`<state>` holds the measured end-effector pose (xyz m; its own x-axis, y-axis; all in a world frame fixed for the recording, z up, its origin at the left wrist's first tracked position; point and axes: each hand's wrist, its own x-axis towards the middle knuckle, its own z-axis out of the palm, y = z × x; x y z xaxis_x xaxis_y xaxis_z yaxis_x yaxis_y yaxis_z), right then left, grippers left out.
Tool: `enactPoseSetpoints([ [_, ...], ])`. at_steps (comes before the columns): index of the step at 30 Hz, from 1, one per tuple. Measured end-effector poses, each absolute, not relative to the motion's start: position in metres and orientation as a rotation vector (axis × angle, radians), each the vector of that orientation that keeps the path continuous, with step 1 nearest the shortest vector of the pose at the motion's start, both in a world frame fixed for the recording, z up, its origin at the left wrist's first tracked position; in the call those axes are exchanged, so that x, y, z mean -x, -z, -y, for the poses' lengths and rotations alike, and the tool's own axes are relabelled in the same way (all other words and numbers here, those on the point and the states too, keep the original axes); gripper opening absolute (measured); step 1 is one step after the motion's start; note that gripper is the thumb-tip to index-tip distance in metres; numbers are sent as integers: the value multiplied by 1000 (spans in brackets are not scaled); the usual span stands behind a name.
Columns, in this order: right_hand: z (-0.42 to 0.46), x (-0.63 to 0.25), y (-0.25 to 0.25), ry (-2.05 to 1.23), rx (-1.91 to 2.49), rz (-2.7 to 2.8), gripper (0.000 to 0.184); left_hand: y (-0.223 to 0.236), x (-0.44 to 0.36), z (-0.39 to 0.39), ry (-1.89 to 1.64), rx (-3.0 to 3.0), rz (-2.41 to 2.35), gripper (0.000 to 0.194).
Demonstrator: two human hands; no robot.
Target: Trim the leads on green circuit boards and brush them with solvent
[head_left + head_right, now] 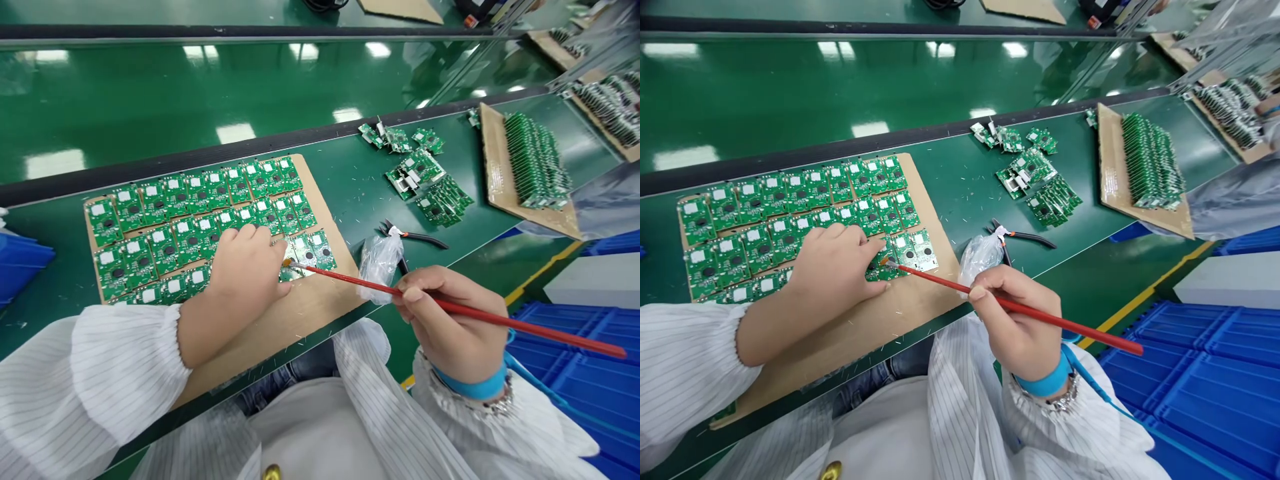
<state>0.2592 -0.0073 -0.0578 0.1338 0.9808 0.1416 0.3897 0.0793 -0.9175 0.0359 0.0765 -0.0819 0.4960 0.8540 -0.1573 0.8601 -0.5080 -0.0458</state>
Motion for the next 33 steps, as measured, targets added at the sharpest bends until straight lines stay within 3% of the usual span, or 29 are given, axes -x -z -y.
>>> enactPoseSetpoints([
  [14,2,-259,48,-755,1521,1605,17,87,-43,-81,243,-2652,-1548,36],
  [28,8,-280,59,-731,1554,1315,12,83,-55,-84,238,-2682,-1522,47],
  [33,2,-275,63,-703,1521,1368,14,85,-67,-89,238,-2687,-1485,35],
])
